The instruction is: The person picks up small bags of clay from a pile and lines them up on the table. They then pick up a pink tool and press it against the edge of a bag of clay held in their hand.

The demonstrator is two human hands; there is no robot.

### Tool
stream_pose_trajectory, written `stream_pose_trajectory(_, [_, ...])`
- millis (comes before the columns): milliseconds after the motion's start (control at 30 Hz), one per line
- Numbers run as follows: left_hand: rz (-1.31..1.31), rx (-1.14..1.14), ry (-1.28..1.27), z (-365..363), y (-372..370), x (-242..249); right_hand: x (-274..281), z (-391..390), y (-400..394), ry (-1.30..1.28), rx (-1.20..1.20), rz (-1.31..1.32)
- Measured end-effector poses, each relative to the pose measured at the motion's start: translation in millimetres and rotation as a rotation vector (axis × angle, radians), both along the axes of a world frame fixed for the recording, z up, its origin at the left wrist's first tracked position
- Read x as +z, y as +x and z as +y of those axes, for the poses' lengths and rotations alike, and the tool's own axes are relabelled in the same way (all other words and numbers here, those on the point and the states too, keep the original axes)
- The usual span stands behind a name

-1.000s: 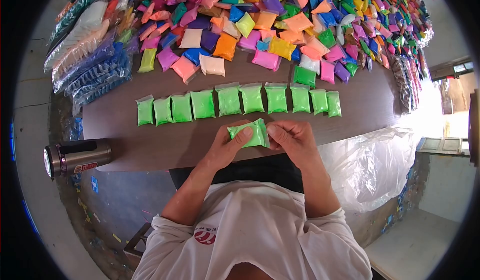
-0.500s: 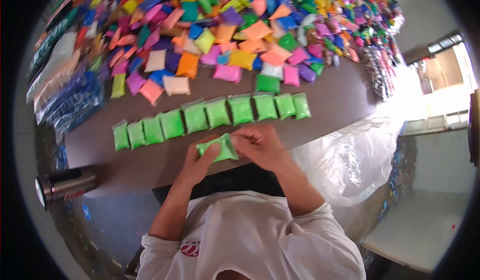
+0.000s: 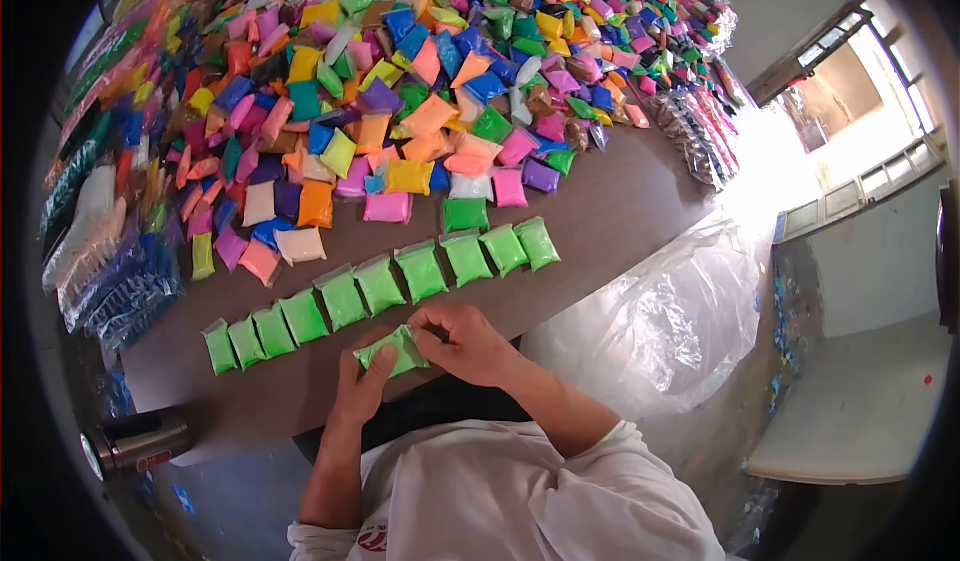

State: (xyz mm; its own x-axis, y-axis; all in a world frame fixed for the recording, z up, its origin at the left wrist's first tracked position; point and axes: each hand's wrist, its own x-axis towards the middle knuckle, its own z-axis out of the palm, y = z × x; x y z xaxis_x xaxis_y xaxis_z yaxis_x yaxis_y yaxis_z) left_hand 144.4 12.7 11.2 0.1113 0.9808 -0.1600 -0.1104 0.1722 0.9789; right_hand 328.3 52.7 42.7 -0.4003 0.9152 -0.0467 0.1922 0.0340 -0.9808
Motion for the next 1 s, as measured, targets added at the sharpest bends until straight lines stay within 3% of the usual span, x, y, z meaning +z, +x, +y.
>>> stream_pose_trajectory(200, [0.021, -0.110, 0.065, 3.0, 1.7, -0.8, -5.6, 4.4, 12.5, -0.151, 0.129, 0.065])
stream_pose_trajectory(500, [-0.043, -0.008, -0.037, -2.6, 0.3, -9.9, -30.1, 8.0, 18.4, -0.293, 0.276, 0.316])
stream_pose_trajectory(600, [0.006, -0.019, -0.036, -3.4, 2.2, -10.7, -11.1, 0.5, 15.3, -0.296, 0.148, 0.156])
stream_pose_trajectory(700, [0.056, -0.129, 0.087, 1.1, 4.9, -4.5, -8.6, -2.2, 21.3, -0.274, 0.192, 0.022])
stream_pose_trajectory(800, [0.048, -0.107, 0.071, -0.9, 9.7, 2.4, -6.7, -8.1, 25.2, -0.220, 0.153, 0.035])
stream_pose_trajectory(1000, [0.068, -0.121, 0.111, 1.1, 9.5, -1.9, -1.9, -15.5, 23.2, 0.107, 0.064, -0.121])
